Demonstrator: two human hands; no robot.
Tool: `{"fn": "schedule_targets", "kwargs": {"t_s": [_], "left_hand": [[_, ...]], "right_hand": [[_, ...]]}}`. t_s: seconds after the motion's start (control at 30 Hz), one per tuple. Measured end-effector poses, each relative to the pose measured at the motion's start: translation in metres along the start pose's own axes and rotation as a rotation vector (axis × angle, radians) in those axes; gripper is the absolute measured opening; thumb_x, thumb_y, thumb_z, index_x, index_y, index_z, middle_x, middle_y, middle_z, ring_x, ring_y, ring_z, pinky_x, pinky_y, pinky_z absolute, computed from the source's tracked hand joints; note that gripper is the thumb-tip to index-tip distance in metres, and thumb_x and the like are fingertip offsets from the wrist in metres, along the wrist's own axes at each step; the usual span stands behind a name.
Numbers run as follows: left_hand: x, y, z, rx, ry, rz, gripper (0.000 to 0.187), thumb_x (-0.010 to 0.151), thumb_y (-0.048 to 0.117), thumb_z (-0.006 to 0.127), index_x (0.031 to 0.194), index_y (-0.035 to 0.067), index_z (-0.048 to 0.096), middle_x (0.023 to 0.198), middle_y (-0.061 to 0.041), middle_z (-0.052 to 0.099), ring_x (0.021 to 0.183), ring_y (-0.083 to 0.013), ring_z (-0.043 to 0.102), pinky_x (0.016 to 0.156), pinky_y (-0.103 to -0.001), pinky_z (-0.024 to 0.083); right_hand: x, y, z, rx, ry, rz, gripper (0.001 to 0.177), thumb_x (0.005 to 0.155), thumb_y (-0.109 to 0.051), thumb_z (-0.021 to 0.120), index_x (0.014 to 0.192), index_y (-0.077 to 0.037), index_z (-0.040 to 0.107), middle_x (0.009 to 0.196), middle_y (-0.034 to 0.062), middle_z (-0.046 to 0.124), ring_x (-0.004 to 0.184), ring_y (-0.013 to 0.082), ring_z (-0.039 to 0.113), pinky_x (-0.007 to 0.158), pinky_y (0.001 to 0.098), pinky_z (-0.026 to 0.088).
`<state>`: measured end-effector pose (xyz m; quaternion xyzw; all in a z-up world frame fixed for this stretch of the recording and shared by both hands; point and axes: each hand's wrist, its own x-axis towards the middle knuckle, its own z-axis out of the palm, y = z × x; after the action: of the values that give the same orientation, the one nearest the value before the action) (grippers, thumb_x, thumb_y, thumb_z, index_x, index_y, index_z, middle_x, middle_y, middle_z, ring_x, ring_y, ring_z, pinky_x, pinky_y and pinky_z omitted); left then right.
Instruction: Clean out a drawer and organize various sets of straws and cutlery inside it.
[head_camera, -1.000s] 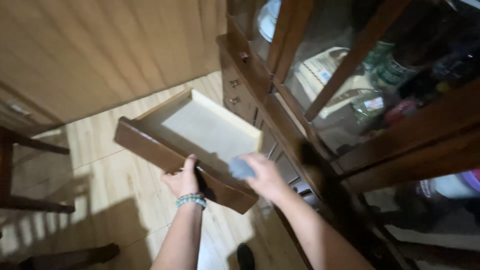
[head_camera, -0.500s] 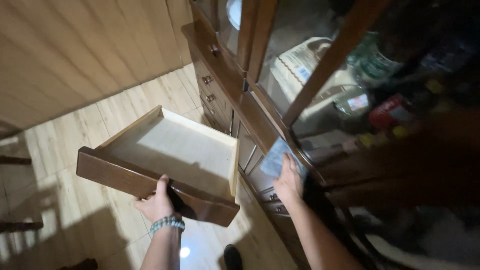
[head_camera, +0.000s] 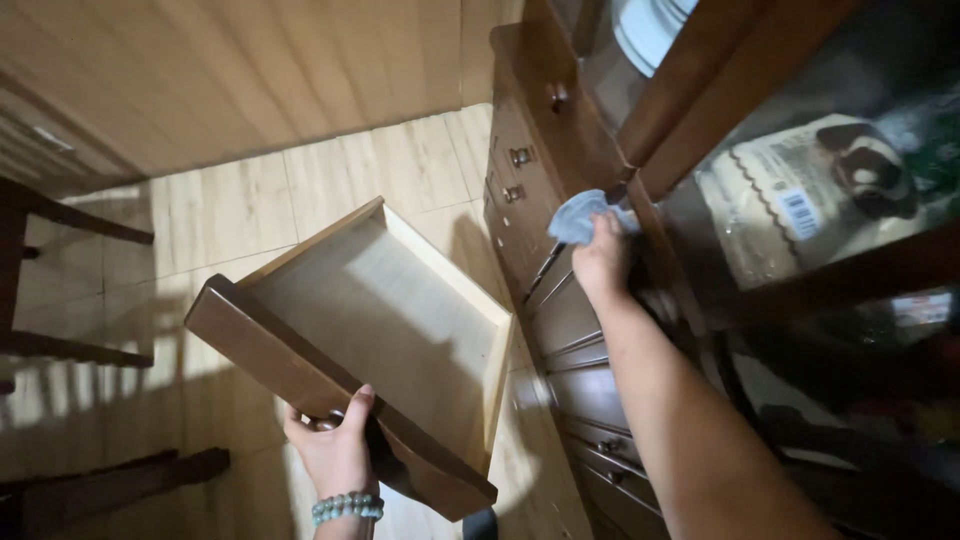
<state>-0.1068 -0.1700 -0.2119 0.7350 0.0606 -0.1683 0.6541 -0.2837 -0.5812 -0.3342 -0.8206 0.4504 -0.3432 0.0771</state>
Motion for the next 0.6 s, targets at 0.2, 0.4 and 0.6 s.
{"fn": "schedule_targets", "kwargs": {"t_s": [0.2, 0.4, 0.6], "left_hand": [[0.010, -0.005, 0.003, -0.043, 0.004, 0.003, 0.087, 0.075, 0.009, 0.086, 0.145, 0.001, 0.035, 0.122, -0.016, 0.061, 0.107, -0.0222, 0.062, 0.094, -0.035, 0.052], [0.008, -0.003, 0.005, -0.029, 0.013, -0.010, 0.089, 0.074, 0.009, 0.086, 0.146, 0.001, 0.033, 0.123, -0.015, 0.059, 0.107, -0.0219, 0.061, 0.093, -0.035, 0.052], [0.002, 0.011, -0.007, 0.050, 0.000, 0.013, 0.094, 0.075, 0.013, 0.087, 0.149, -0.001, 0.031, 0.128, -0.017, 0.059, 0.112, -0.0236, 0.061, 0.096, -0.035, 0.051]], "right_hand": [[-0.001, -0.054, -0.058, 0.475, -0.373, -0.031, 0.044, 0.079, 0.011, 0.052, 0.110, -0.011, 0.075, 0.119, 0.0105, 0.075, 0.122, 0.0291, 0.071, 0.113, 0.0386, 0.052], [-0.010, -0.007, -0.041, -0.256, 0.100, -0.220, 0.050, 0.070, 0.004, 0.061, 0.118, -0.004, 0.071, 0.130, 0.0257, 0.064, 0.120, 0.0432, 0.059, 0.102, 0.0469, 0.043], [-0.017, -0.118, -0.064, 0.487, -0.636, 0.520, 0.042, 0.092, 0.001, 0.059, 0.132, -0.011, 0.065, 0.123, 0.0230, 0.072, 0.113, 0.0380, 0.066, 0.095, 0.0447, 0.049]]}}
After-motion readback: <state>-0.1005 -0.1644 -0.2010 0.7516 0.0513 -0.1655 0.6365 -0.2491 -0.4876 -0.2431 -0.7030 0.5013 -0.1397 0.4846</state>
